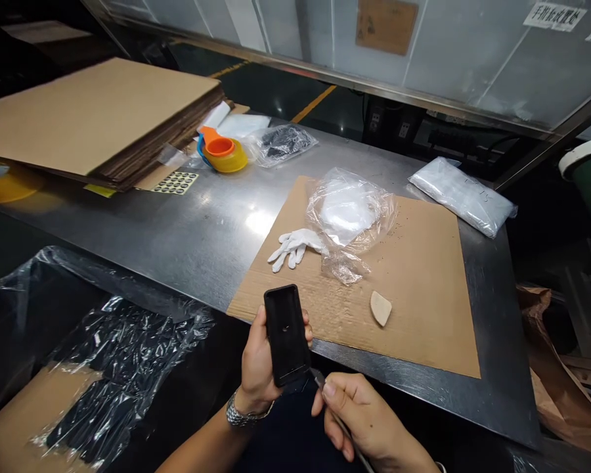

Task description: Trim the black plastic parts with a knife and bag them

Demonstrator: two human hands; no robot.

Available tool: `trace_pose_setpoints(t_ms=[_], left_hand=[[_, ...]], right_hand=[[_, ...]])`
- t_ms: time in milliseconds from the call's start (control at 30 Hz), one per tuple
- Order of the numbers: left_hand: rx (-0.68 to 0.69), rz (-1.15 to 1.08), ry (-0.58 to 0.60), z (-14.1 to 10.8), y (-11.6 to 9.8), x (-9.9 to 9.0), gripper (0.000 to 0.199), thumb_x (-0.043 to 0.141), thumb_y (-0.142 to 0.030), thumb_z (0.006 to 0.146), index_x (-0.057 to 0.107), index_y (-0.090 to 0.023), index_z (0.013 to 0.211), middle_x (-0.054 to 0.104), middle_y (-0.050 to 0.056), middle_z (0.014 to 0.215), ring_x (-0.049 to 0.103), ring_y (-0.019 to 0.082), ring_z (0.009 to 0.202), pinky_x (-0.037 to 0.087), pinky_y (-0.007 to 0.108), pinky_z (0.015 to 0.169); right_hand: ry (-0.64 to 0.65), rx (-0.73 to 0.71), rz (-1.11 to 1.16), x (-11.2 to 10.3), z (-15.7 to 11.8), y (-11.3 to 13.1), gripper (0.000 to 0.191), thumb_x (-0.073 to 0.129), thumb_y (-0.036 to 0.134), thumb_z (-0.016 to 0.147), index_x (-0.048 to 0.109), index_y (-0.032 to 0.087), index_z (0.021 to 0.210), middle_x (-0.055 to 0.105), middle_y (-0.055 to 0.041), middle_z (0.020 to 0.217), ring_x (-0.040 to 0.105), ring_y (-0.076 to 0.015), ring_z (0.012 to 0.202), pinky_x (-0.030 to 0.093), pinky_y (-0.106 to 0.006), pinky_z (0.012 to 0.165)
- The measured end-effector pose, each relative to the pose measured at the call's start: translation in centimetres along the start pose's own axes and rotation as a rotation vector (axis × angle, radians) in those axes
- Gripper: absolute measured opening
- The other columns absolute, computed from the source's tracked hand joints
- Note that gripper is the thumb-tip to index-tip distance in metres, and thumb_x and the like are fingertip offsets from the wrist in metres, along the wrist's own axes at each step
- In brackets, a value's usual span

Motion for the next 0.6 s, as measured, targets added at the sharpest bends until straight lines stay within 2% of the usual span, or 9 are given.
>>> trace_pose_setpoints(t_ms=[133,233,300,367,467,600], left_hand=[[-0.087,-0.028,-0.027,-0.1,0.2,0.1,0.06,0.036,-0.061,0.082,0.065,-0.009,0.075,0.063,0.007,0.057,0.056,0.013,0.048,0.044,0.02,0.045],[-0.024,-0.052,-0.05,-0.4,0.4,0.4,0.056,0.037,-0.058,0.084,0.065,-0.01,0.077,0.065,0.007,0.064,0.059,0.013,0.051,0.046,0.022,0.048],[0.005,-0.063,-0.05,-0.5,0.6,0.6,0.055,0.036,-0.057,0.084,0.065,-0.01,0.077,0.065,0.006,0.063,0.059,0.014,0.052,0.047,0.022,0.049],[0.002,-0.075,-0.049,-0.4,0.7,0.6,0.056,0.035,-0.057,0.085,0.064,-0.009,0.077,0.064,0.006,0.061,0.059,0.014,0.052,0.047,0.022,0.049],[0.01,-0.116,-0.093,-0.2,0.8,0.6,0.052,0.037,-0.054,0.086,0.064,-0.01,0.078,0.065,0.006,0.064,0.059,0.013,0.052,0.047,0.021,0.048],[0.004,-0.14,-0.13,0.3,0.9,0.6,0.049,0.038,-0.051,0.086,0.063,-0.01,0.077,0.064,0.005,0.064,0.059,0.013,0.051,0.047,0.022,0.046]], right_hand=[[-0.265,-0.177,-0.281,0.0,0.5,0.5,0.035,0.048,0.05,0.085,0.048,0.017,0.074,0.038,0.0078,0.052,0.034,-0.005,0.042,0.028,-0.016,0.038],[-0.504,-0.364,-0.549,0.4,0.9,0.5,0.027,0.049,0.037,0.087,0.051,0.017,0.07,0.042,0.005,0.056,0.04,-0.0074,0.048,0.034,-0.019,0.044],[-0.596,-0.541,-0.671,0.8,0.9,0.4,0.017,0.049,0.028,0.087,0.058,0.016,0.078,0.051,0.0029,0.059,0.046,-0.0087,0.05,0.038,-0.02,0.048],[-0.6,-0.726,-0.741,1.2,1.0,0.1,0.013,0.051,0.019,0.085,0.061,0.016,0.092,0.058,0.0008,0.064,0.052,-0.0099,0.052,0.042,-0.02,0.05],[-0.562,-0.925,-0.834,1.5,1.2,-0.5,0.027,0.049,0.008,0.083,0.06,0.015,0.107,0.061,-0.0012,0.065,0.054,-0.0111,0.053,0.043,-0.022,0.051],[-0.526,-1.094,-0.862,2.0,1.4,-1.0,0.023,0.047,0.006,0.082,0.061,0.013,0.099,0.057,-0.0003,0.056,0.048,-0.0113,0.047,0.038,-0.023,0.046]])
Point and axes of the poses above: each hand's wrist, its own z-axis towards the middle knuckle, its own x-axis out of the palm, y = z × x, the point moved 1 cm from there along z, towards the middle knuckle
